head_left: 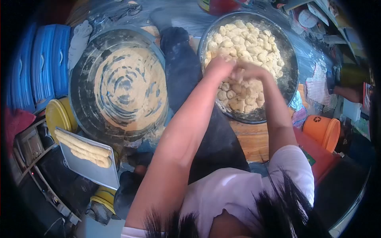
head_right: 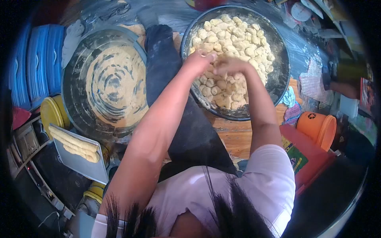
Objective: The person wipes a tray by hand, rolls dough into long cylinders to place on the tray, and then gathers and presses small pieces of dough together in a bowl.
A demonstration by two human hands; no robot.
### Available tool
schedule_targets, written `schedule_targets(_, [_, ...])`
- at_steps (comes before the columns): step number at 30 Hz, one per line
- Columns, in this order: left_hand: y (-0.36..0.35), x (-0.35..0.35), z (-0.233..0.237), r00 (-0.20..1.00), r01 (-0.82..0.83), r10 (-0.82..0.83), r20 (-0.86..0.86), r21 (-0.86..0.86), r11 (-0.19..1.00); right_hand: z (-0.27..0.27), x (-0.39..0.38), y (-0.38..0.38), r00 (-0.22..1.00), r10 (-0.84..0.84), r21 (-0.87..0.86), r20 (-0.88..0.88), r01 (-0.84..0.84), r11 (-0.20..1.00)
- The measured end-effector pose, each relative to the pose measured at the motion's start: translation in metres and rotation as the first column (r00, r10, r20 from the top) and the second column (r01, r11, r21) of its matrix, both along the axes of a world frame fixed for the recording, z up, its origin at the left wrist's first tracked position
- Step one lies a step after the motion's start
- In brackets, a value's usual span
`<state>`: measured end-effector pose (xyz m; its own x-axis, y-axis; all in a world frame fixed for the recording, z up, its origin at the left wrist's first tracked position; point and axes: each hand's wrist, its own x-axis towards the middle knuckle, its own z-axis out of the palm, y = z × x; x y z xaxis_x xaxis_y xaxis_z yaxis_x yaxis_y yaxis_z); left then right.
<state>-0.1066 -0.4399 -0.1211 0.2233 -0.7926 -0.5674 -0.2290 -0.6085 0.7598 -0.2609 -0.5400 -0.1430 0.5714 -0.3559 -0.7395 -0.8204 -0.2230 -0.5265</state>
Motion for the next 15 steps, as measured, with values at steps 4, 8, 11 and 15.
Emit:
schedule_targets(4, [0.002,-0.001,-0.003,0.999,0.005,-0.005,-0.034,0.025,1.0,-0.04,0.018,-0.088,0.849,-0.454,-0.199,0.27,0.51,0.837])
schedule_targets(8, [-0.002,-0.002,0.001,0.998,-0.008,0.008,0.063,0.009,1.0,-0.084,0.078,-0.096,0.905,-0.424,-0.623,0.047,0.358,0.696])
schedule_targets(11, [-0.006,-0.001,-0.011,0.998,-0.017,0.013,0.061,0.054,0.998,-0.088,0.107,-0.053,0.913,-0.399,-0.738,-0.083,0.212,0.64])
schedule_targets(15, [-0.007,0.008,0.01,0.997,0.055,-0.059,0.039,0.082,0.995,-0.09,0.058,-0.036,0.992,-0.099,-0.691,-0.081,0.016,0.723])
